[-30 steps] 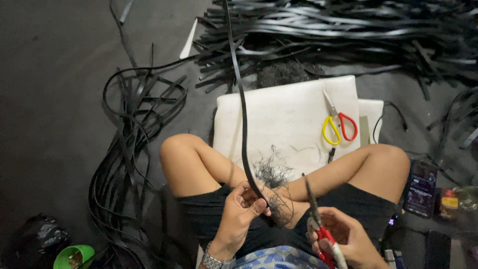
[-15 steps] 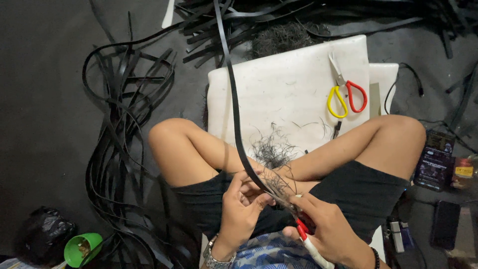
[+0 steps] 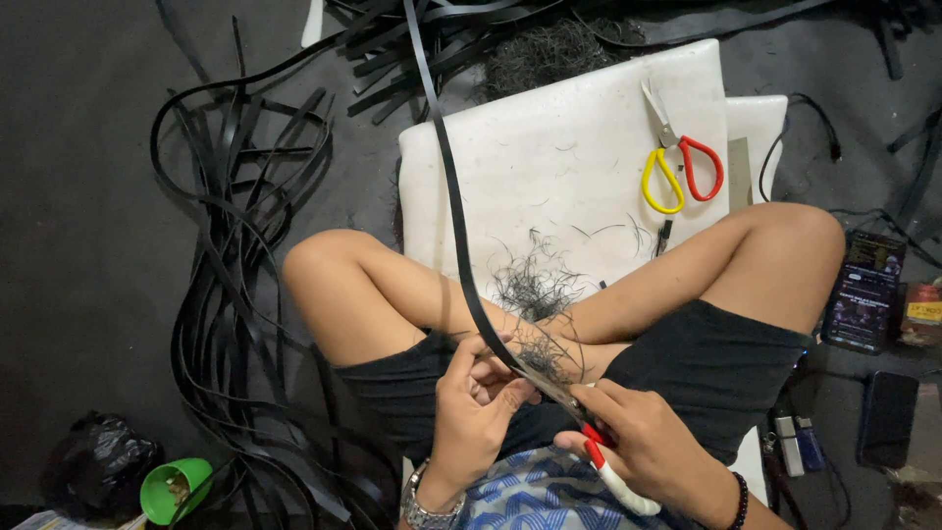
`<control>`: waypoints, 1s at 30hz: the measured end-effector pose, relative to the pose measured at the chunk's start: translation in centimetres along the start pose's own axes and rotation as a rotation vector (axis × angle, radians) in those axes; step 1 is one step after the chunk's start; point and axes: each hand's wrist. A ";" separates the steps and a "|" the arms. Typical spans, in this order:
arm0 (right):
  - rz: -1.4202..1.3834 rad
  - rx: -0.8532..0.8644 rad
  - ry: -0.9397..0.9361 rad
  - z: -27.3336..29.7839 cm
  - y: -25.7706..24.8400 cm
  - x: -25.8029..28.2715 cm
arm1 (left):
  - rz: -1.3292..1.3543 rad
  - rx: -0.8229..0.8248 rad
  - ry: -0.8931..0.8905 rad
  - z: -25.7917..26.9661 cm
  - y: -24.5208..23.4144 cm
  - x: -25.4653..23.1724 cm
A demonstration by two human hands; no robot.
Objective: Trimming the edges of a long leather strip using scissors to remove excess fibers and clean the edges.
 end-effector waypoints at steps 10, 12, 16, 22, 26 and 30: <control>0.010 -0.030 -0.029 0.7 1.0 -0.6 | 0.032 0.010 -0.032 0.2 -0.1 0.3; 0.036 -0.068 -0.061 0.8 1.5 -0.7 | 0.057 0.021 -0.021 0.3 -0.1 0.4; 0.041 -0.063 -0.052 0.7 1.0 -0.5 | 0.037 0.006 -0.045 0.4 -0.1 0.6; -0.021 -0.046 -0.004 0.8 1.3 -0.8 | -0.008 0.042 -0.055 0.6 0.3 0.8; -0.097 -0.078 -0.015 0.6 1.2 -0.2 | -0.012 0.045 -0.064 0.6 0.1 0.9; -0.250 -0.103 0.095 1.2 2.0 -1.0 | 0.049 0.037 -0.088 0.6 0.3 1.1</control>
Point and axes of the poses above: each hand's wrist, its own z-axis away from the middle knuckle, its own y-axis out of the palm, x = y × z, and after that the axes turned 5 degrees about z, right-handed
